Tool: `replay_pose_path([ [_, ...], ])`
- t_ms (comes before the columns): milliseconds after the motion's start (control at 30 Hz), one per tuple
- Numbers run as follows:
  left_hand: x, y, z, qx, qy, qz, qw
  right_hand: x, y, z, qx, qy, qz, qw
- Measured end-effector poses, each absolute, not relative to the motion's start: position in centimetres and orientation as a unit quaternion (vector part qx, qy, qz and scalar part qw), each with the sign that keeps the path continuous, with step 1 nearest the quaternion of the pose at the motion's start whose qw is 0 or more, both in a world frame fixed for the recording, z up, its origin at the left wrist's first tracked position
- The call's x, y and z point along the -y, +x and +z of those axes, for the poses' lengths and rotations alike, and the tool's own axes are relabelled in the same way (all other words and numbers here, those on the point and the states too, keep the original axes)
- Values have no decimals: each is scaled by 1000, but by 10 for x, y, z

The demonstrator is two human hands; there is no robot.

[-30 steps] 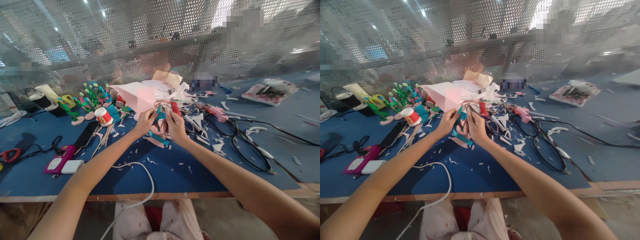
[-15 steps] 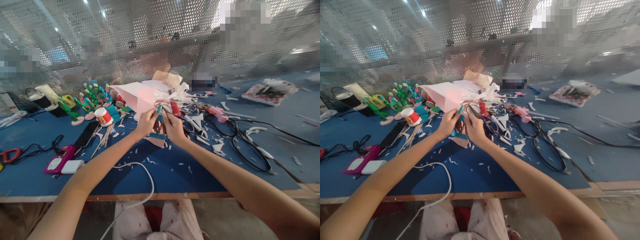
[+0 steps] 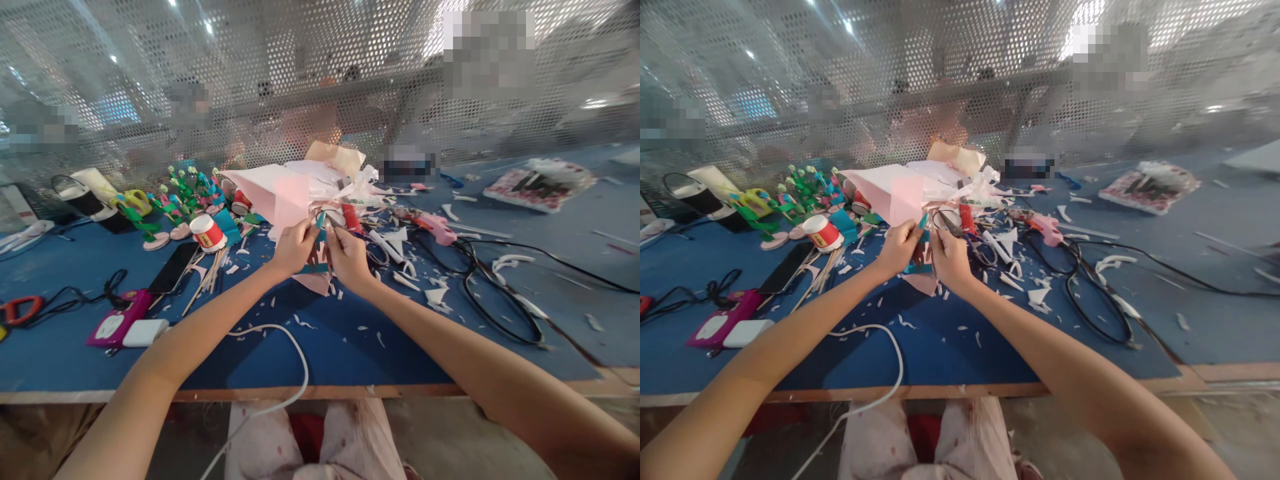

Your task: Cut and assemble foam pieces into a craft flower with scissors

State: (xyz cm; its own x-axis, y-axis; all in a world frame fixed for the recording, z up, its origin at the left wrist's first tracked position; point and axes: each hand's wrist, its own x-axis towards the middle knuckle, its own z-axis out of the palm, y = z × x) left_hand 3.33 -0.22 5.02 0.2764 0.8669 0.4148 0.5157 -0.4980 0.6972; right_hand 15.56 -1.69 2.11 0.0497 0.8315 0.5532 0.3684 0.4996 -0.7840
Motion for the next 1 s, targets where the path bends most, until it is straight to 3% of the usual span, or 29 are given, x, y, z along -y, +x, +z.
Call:
replay_pose_path([
  [400, 4, 33, 52, -421, 756, 416, 280, 17, 156, 20, 649, -447, 216, 576],
  [633, -2, 31, 48, -336, 704, 444, 441, 13, 156, 24, 554, -420, 313, 648],
  [900, -4, 30, 49, -276, 707, 499, 419, 8, 157, 27, 509, -403, 338, 681],
  [1000, -7, 30, 50, -291, 745, 512, 314, 7, 158, 26, 515, -384, 345, 684],
])
